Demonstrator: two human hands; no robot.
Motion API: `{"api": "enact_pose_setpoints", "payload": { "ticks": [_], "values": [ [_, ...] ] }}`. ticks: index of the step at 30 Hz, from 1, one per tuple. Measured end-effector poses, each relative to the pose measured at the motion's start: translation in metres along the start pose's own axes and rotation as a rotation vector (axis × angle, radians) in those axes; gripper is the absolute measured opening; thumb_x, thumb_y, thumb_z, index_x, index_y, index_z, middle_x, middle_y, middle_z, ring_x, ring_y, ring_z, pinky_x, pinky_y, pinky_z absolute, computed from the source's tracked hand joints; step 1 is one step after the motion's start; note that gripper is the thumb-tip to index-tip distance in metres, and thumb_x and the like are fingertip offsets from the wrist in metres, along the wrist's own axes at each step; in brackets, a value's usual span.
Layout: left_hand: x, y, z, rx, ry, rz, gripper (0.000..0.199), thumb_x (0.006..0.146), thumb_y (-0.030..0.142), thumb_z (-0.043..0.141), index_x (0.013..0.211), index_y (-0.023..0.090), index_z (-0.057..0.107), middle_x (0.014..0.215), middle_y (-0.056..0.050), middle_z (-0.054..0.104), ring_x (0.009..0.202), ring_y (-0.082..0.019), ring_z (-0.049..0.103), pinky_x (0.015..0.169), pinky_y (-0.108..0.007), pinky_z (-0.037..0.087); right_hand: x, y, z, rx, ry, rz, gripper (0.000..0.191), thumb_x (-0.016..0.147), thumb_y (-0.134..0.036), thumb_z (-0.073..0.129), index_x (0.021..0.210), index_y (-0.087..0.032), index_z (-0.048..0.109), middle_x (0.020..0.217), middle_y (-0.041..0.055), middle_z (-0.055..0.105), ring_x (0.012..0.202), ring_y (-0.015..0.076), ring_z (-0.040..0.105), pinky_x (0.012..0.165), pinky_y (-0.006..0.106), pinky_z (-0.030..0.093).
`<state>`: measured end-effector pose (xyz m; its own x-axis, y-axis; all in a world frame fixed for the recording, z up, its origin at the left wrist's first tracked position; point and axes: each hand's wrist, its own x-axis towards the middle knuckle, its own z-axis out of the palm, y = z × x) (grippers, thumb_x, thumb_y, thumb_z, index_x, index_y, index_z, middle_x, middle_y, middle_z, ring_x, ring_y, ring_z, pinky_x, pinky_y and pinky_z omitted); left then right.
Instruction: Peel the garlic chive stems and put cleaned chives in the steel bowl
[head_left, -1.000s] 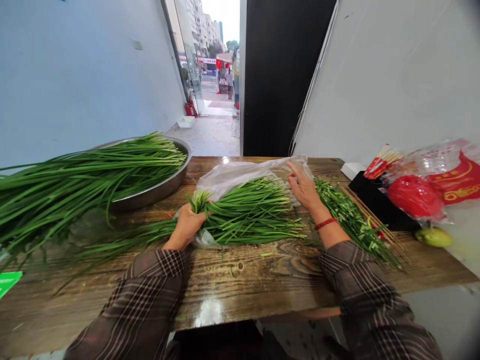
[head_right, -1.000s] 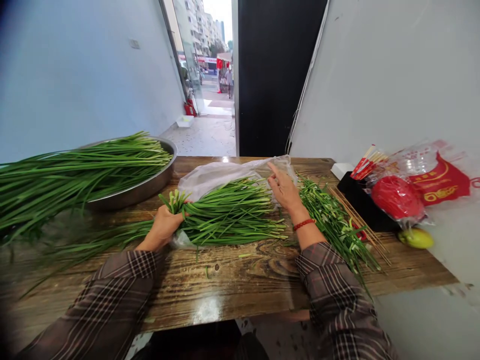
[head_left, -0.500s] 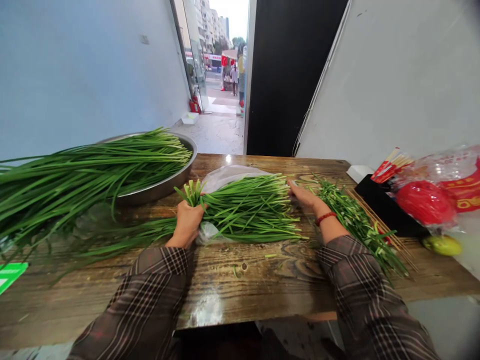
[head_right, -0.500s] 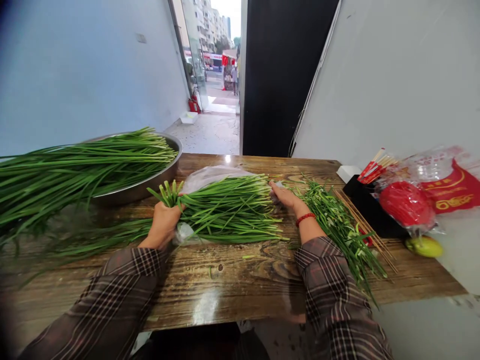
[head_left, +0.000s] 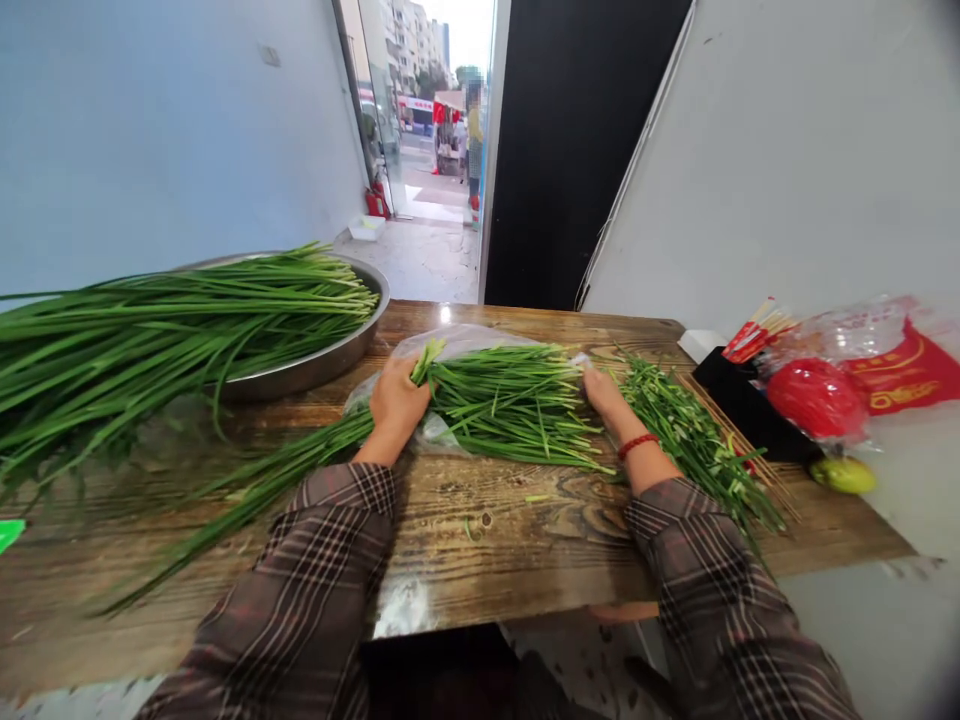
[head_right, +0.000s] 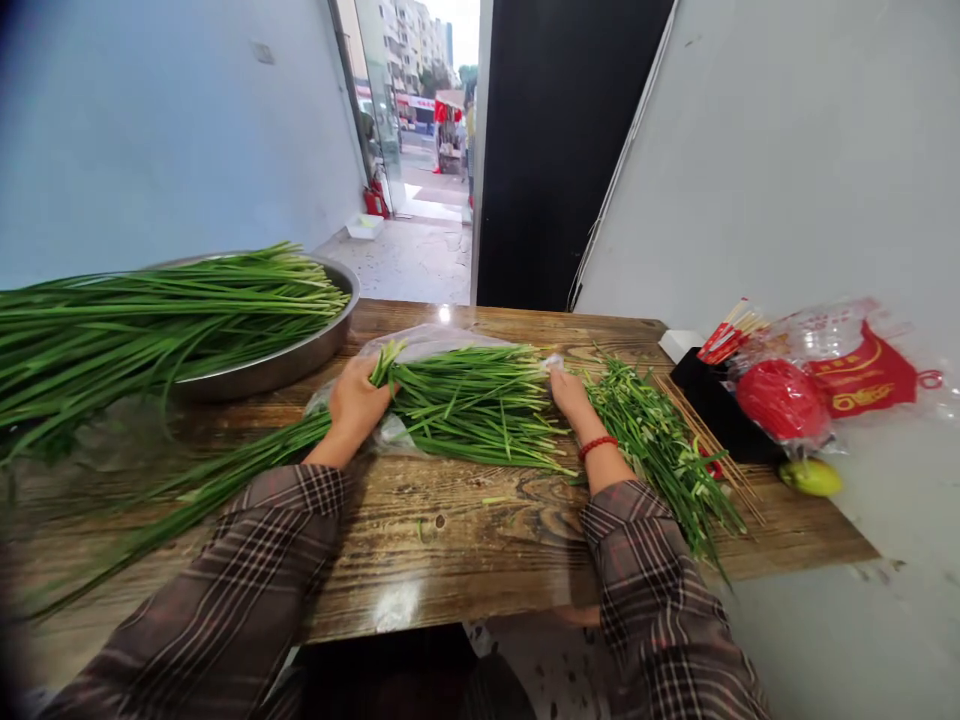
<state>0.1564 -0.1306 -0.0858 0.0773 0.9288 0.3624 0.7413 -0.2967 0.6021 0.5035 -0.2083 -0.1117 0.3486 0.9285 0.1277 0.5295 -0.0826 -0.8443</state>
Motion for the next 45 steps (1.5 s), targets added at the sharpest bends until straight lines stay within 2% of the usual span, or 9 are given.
{"api": "enact_pose_setpoints", "payload": {
  "ticks": [4, 9, 18, 22, 25, 27, 30, 38, 45],
  "values": [
    [0.000, -0.013, -0.005, -0.045, 0.017, 0.182, 0.050, 0.071, 0.033, 0.070, 0.118, 0.020, 0.067, 0.120, -0.007, 0.057, 0.112, -0.025, 0.056, 0.101, -0.038, 0.045, -0.013, 0.006, -0.013, 0.127, 0.259, 0.077, 0.066, 0.090, -0.061, 0.030, 0.122, -0.013, 0.062, 0.091, 0.0098, 0.074, 0.083, 0.0198, 0.069, 0.075, 0.032, 0.054],
    [0.003, -0.023, -0.020, -0.107, 0.062, 0.226, 0.047, 0.068, 0.034, 0.074, 0.111, 0.017, 0.068, 0.116, -0.008, 0.053, 0.114, -0.025, 0.054, 0.104, -0.039, 0.043, -0.042, 0.000, -0.031, 0.333, 0.423, 0.057, 0.055, 0.083, -0.058, 0.048, 0.113, -0.014, 0.064, 0.098, 0.0101, 0.072, 0.073, 0.0152, 0.067, 0.065, 0.027, 0.052],
    [-0.017, -0.006, -0.113, -0.015, 0.296, 0.177, 0.017, 0.083, 0.022, 0.055, 0.093, 0.015, 0.067, 0.091, -0.005, 0.063, 0.089, -0.021, 0.058, 0.086, -0.033, 0.047, -0.099, -0.022, -0.038, 0.334, 0.242, -0.059, 0.045, 0.082, -0.052, 0.057, 0.109, -0.017, 0.068, 0.099, 0.0093, 0.073, 0.075, 0.0171, 0.068, 0.063, 0.029, 0.051],
    [-0.046, 0.018, -0.138, 0.134, 0.206, 0.268, 0.016, 0.084, 0.021, 0.053, 0.090, 0.014, 0.066, 0.078, -0.002, 0.063, 0.075, -0.018, 0.056, 0.076, -0.030, 0.045, -0.120, -0.019, -0.034, 0.082, 0.089, -0.185, 0.037, 0.087, -0.045, 0.052, 0.103, -0.018, 0.071, 0.094, 0.0093, 0.075, 0.080, 0.0199, 0.069, 0.074, 0.034, 0.053],
    [-0.076, 0.039, -0.126, 0.231, -0.049, 0.477, 0.027, 0.077, 0.011, 0.053, 0.099, 0.018, 0.066, 0.091, -0.005, 0.066, 0.087, -0.022, 0.061, 0.079, -0.031, 0.047, -0.131, -0.014, -0.031, -0.194, 0.013, -0.327, 0.029, 0.089, -0.036, 0.051, 0.100, -0.020, 0.072, 0.100, 0.0093, 0.074, 0.089, 0.0218, 0.068, 0.082, 0.036, 0.051],
    [-0.092, 0.046, -0.106, 0.264, -0.274, 0.622, 0.035, 0.074, 0.006, 0.048, 0.102, 0.019, 0.066, 0.099, -0.007, 0.066, 0.096, -0.024, 0.062, 0.083, -0.033, 0.049, -0.138, -0.009, -0.031, -0.352, -0.052, -0.396, 0.026, 0.090, -0.032, 0.052, 0.102, -0.020, 0.071, 0.102, 0.0096, 0.072, 0.093, 0.0220, 0.066, 0.084, 0.036, 0.050],
    [-0.105, 0.041, -0.072, 0.228, -0.451, 0.739, 0.042, 0.073, 0.003, 0.045, 0.107, 0.018, 0.065, 0.123, -0.011, 0.061, 0.111, -0.025, 0.059, 0.096, -0.037, 0.048, -0.147, 0.000, -0.032, -0.524, -0.124, -0.416, 0.024, 0.089, -0.028, 0.055, 0.108, -0.019, 0.067, 0.105, 0.0105, 0.069, 0.096, 0.0220, 0.063, 0.086, 0.035, 0.048],
    [-0.075, -0.012, -0.016, 0.247, -0.422, 0.563, 0.040, 0.076, 0.005, 0.043, 0.108, 0.010, 0.067, 0.136, -0.018, 0.058, 0.125, -0.028, 0.056, 0.109, -0.040, 0.042, -0.127, 0.003, -0.003, -0.612, -0.096, -0.319, 0.009, 0.088, -0.022, 0.058, 0.090, -0.018, 0.065, 0.089, 0.0064, 0.064, 0.083, 0.0169, 0.060, 0.076, 0.027, 0.045],
    [-0.059, -0.023, -0.023, 0.022, -0.407, 0.430, 0.036, 0.087, 0.025, 0.046, 0.114, 0.013, 0.066, 0.134, -0.016, 0.061, 0.121, -0.029, 0.059, 0.106, -0.042, 0.043, -0.100, -0.013, 0.001, -0.606, -0.121, -0.347, 0.010, 0.084, -0.023, 0.062, 0.083, -0.019, 0.070, 0.085, 0.0062, 0.069, 0.080, 0.0171, 0.061, 0.073, 0.027, 0.044]
  ]
}}
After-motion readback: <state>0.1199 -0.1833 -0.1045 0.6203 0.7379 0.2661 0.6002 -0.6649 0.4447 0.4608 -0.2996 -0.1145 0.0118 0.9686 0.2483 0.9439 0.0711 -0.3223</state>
